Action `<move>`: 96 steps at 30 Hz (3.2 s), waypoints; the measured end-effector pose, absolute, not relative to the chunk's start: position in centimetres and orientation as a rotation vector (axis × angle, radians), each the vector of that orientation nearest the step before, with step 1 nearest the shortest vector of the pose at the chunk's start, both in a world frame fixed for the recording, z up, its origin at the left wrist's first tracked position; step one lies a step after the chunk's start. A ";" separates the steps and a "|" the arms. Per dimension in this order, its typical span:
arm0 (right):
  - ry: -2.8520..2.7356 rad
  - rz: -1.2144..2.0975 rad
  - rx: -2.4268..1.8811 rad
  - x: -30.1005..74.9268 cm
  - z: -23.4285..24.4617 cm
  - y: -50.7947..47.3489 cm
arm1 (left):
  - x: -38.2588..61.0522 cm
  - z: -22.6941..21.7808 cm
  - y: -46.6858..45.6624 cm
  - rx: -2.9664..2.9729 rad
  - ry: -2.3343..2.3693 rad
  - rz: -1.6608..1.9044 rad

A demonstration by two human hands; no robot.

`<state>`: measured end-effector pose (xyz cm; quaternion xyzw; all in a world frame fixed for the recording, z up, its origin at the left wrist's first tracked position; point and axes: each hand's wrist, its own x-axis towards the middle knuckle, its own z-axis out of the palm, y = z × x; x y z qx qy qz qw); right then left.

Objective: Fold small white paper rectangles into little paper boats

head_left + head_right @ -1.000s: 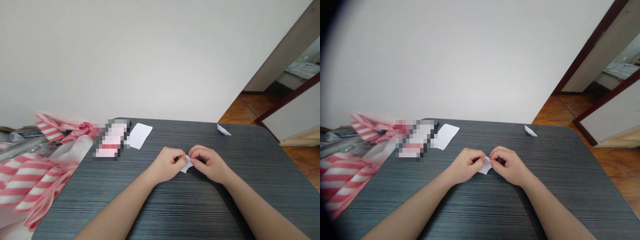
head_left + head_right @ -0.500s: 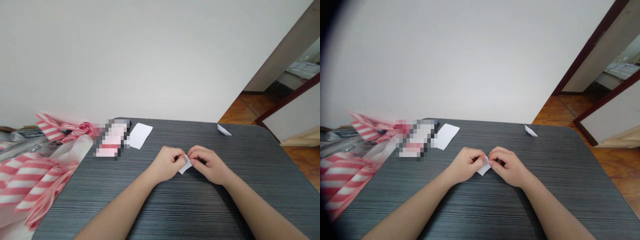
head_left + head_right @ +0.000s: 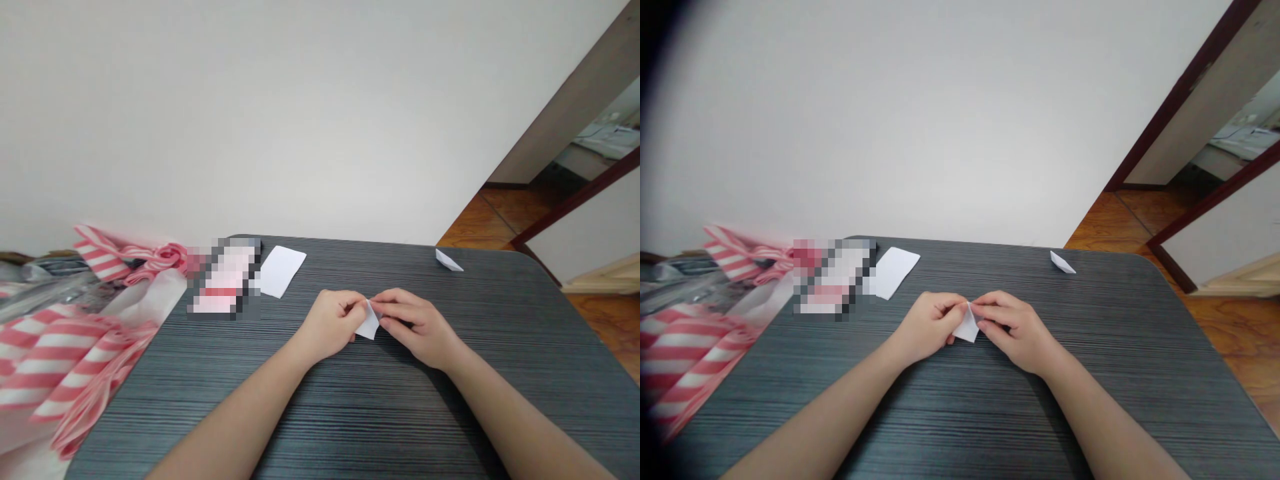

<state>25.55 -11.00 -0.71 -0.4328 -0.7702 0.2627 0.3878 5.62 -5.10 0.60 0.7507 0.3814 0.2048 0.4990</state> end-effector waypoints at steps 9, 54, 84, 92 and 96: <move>-2.035 0.542 -1.105 25.9 -1.2 -11.1 | 5.8 0.1 -5.1 1.559 0.853 0.453; -1.690 0.956 -1.409 25.6 -1.2 -10.7 | 6.0 -0.3 -5.2 1.554 0.689 0.419; -1.700 0.932 -1.490 25.5 -0.9 -10.7 | 6.1 -0.5 -5.1 1.563 0.812 0.383; -1.737 0.890 -1.442 25.5 -0.7 -10.7 | 6.1 -0.3 -5.2 1.578 0.817 0.352; -1.675 0.942 -1.399 25.4 -0.9 -10.7 | 6.1 0.2 -5.5 1.602 0.792 0.316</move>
